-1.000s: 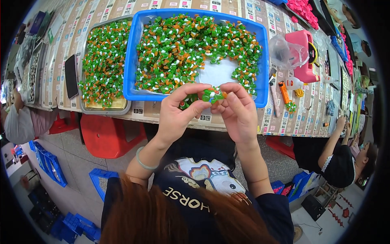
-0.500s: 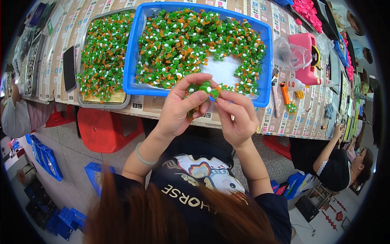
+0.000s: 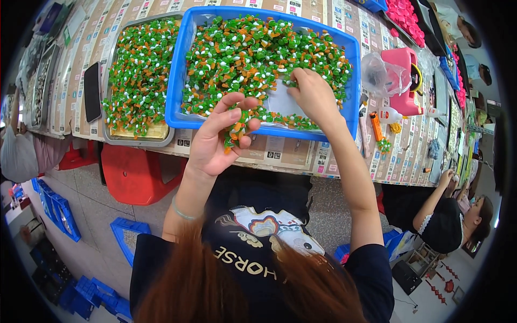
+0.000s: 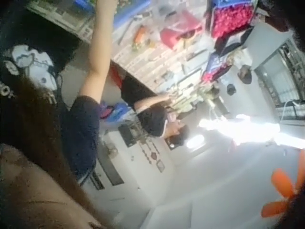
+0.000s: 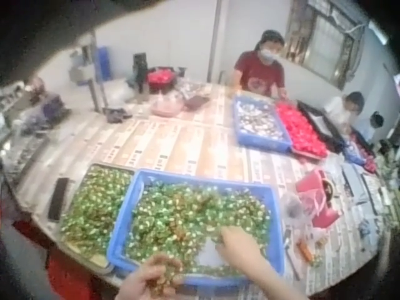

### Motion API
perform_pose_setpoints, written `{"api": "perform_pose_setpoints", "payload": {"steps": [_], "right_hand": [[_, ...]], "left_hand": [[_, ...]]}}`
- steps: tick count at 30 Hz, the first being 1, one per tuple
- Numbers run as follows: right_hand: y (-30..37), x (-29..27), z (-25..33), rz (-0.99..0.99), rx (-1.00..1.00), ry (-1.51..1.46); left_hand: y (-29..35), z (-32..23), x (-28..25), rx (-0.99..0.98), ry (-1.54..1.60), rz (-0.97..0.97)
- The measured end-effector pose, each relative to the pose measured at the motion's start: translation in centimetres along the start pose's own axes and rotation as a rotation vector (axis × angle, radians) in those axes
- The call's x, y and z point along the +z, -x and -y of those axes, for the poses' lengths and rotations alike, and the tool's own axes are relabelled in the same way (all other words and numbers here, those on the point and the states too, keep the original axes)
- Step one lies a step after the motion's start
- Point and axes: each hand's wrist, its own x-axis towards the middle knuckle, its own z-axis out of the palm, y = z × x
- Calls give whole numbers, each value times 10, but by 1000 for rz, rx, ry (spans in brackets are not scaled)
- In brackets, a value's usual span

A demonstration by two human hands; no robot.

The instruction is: The person assembles small plastic toy parts using a manual tool, then inspects the assembled components.

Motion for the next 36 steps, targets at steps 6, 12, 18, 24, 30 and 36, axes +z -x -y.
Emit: {"api": "perform_pose_setpoints", "payload": {"steps": [6,12,18,24,30,36], "right_hand": [[31,-24,37,-175,-37,-488],[61,-27,56,-453,-333,-328],[74,-23,54,-328,-186,-742],[81,-26,52,-273,-73,-1007],[84,-33,53,-294,5,-1019],[84,-33,55,-352,-211,-800]], "left_hand": [[-5,7,5,45,-370,-79],[-11,27,22,115,-754,-133],[-9,30,23,69,-817,-172],[-7,32,25,176,-863,-114],[-6,32,28,115,-828,-117],[-5,27,32,-13,-732,-138]]}}
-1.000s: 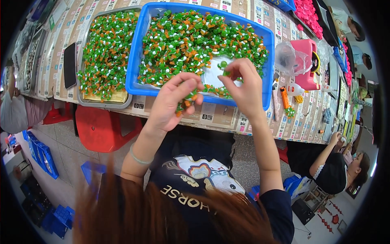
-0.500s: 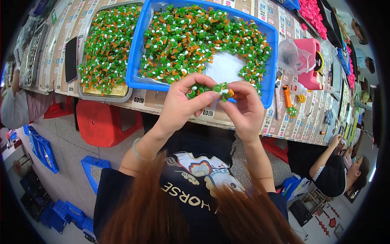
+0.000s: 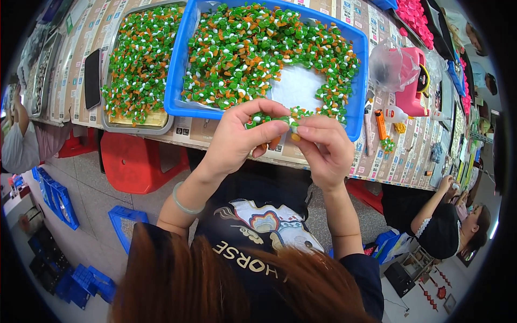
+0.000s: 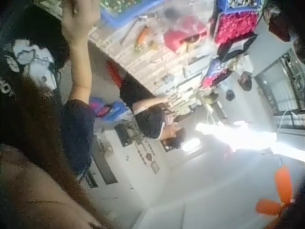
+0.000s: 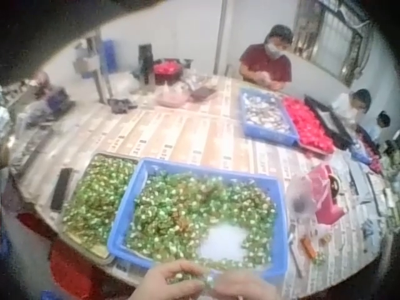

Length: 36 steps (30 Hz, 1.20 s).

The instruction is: The person assembles small plastic toy parts using a manual tool, then inspects the assembled components.

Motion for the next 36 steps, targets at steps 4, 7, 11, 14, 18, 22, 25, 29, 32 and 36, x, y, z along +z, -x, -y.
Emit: {"api": "perform_pose_setpoints", "payload": {"steps": [4,7,11,14,18,22,25,29,32,36], "right_hand": [[1,-2,-6,-4,-26,-110],[0,2,-3,-14,71,-247],[0,-4,1,-109,591,-815],[0,-6,2,-7,661,-845],[2,2,3,-114,347,-230],[1,9,4,-128,65,29],[-1,12,3,-97,-13,59],[-3,10,4,-53,1,136],[-4,9,4,-88,102,110],[-9,3,9,-78,145,76]], "left_hand": [[3,1,3,18,26,0],[3,1,2,116,-21,-45],[1,5,0,419,-246,-63],[-1,9,-3,515,-333,-15],[2,4,0,232,-89,-28],[1,4,-3,264,-19,15],[3,3,-6,306,-13,12],[4,3,-11,359,-51,2],[0,-22,-41,594,-165,-205],[4,-100,-117,903,-596,-817]]}}
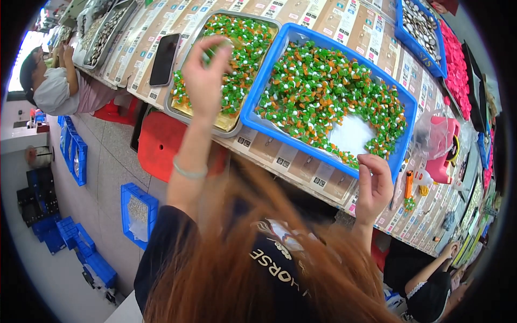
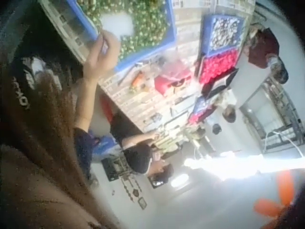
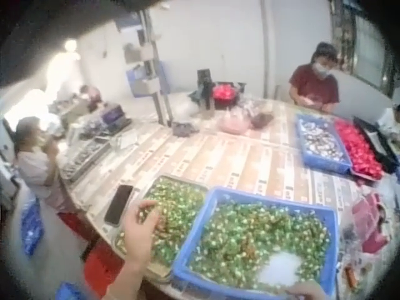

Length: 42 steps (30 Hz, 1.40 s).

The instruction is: The person assembles small plastic toy parts using a manual tool, then inspects the assembled components.

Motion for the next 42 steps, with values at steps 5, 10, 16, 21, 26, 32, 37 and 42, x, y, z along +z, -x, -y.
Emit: {"api": "perform_pose_setpoints", "payload": {"steps": [5,10,16,21,26,32,37,42], "right_hand": [[-18,11,-6,39,83,25],[-60,25,-21,174,51,165],[-99,63,-43,362,19,426],[-105,75,-59,343,-64,586],[-86,51,-47,264,456,-434],[-44,37,-34,483,813,-1348],[-23,28,-28,391,829,-1345],[-12,22,-28,348,689,-1264]], "left_hand": [[-94,52,-24,255,-416,219],[-97,75,-15,315,-1061,631],[-73,54,-10,342,-725,418],[-21,11,1,264,-318,349],[35,-8,21,-54,-10,484],[82,-5,53,-452,561,886],[99,-4,64,-181,373,783],[110,-9,64,-154,365,757]]}}
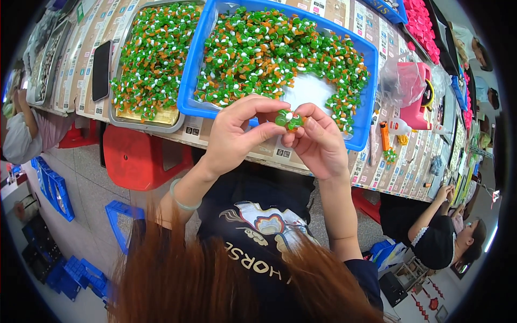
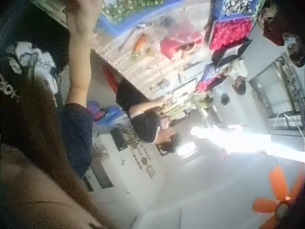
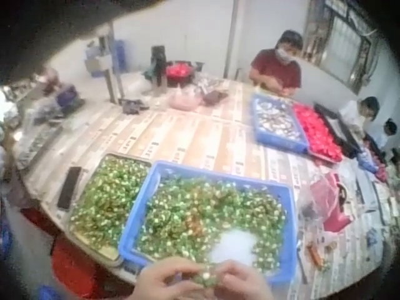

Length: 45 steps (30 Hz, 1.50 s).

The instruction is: The person assembles small plastic toy parts using a manual tool, then inspects the assembled components.

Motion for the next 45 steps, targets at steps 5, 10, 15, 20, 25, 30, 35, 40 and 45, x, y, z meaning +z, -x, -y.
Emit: {"api": "perform_pose_setpoints", "payload": {"steps": [5,10,15,20,25,30,35,40,45], "right_hand": [[9,4,4,0,-15,-33],[12,12,-2,-120,-395,538],[11,9,-6,-87,-565,871],[-9,-8,16,-266,-508,1076],[-48,-33,30,-203,-214,1714],[-72,-37,19,-213,-360,2006],[-59,-42,27,-333,-333,1662],[-58,-42,11,-194,-399,2055],[-53,-37,28,-296,-122,1752]], "left_hand": [[6,3,10,-85,215,-7],[6,6,13,-242,445,11],[7,9,13,-264,536,2],[6,19,-7,-179,867,-39],[7,4,-14,-335,974,-175],[11,10,-17,-356,942,-158],[9,18,-23,-343,859,-157],[1,18,-8,-385,834,-164],[6,18,-15,-318,768,-155]]}}
